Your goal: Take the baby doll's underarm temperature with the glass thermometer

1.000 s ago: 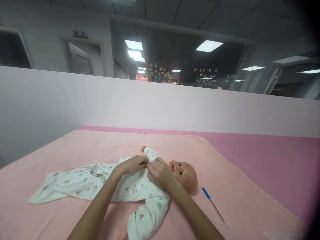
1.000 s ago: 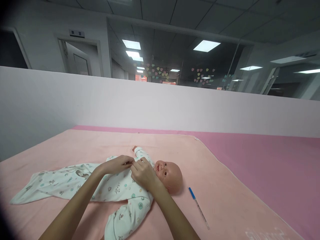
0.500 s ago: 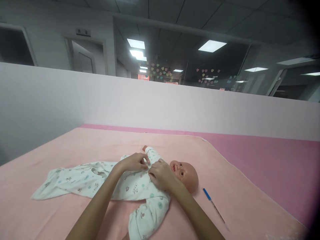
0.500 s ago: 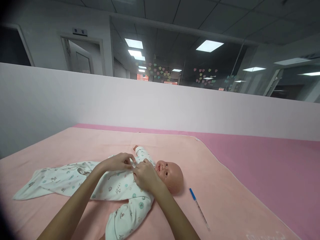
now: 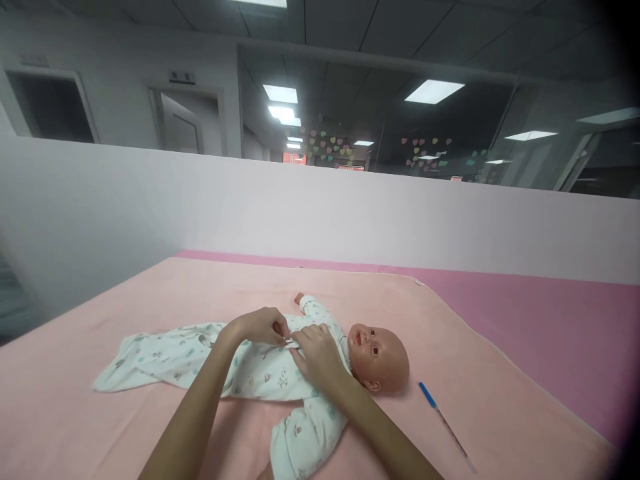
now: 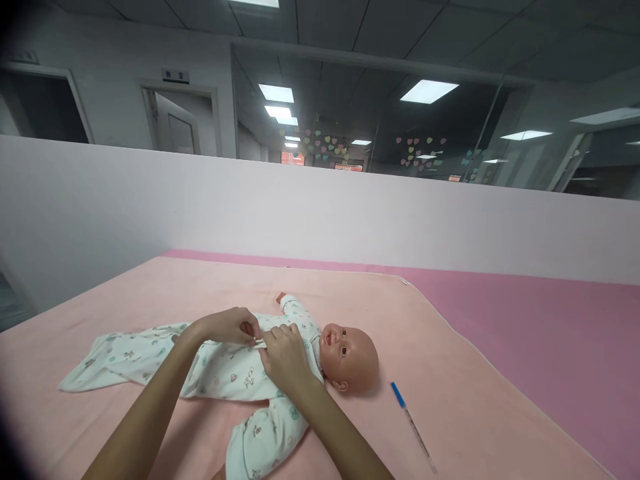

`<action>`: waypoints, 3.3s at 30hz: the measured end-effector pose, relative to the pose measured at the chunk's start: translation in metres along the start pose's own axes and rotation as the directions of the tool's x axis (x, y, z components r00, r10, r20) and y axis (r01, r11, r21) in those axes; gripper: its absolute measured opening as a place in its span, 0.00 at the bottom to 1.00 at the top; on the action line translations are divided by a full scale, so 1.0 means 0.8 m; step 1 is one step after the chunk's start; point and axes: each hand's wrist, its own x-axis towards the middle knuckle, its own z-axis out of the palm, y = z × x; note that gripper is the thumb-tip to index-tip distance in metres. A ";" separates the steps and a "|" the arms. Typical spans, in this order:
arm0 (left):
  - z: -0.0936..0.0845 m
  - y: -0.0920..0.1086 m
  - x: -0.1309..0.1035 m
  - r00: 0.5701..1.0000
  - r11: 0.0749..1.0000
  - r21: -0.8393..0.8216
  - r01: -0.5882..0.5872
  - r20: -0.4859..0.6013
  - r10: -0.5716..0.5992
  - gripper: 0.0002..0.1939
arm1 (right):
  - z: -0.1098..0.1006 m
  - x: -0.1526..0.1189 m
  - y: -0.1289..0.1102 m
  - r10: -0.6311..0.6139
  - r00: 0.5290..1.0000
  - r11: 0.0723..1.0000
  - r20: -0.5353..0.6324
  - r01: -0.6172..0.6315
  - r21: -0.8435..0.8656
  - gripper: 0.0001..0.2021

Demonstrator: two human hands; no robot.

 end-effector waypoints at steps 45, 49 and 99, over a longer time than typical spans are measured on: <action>-0.005 -0.013 -0.001 0.987 0.990 -0.019 -0.143 -0.081 0.141 0.12 | 0.002 0.034 -0.016 0.115 0.993 0.925 -0.041 -0.092 0.370 0.09; -0.005 -0.011 -0.002 0.987 0.991 -0.037 -0.130 -0.095 0.126 0.13 | 0.002 0.033 -0.017 0.123 0.991 0.922 -0.042 -0.099 0.374 0.08; -0.002 -0.005 0.000 0.987 0.993 -0.035 -0.116 -0.116 0.112 0.13 | 0.011 0.021 -0.010 -0.091 0.981 0.990 -0.173 0.071 -0.121 0.05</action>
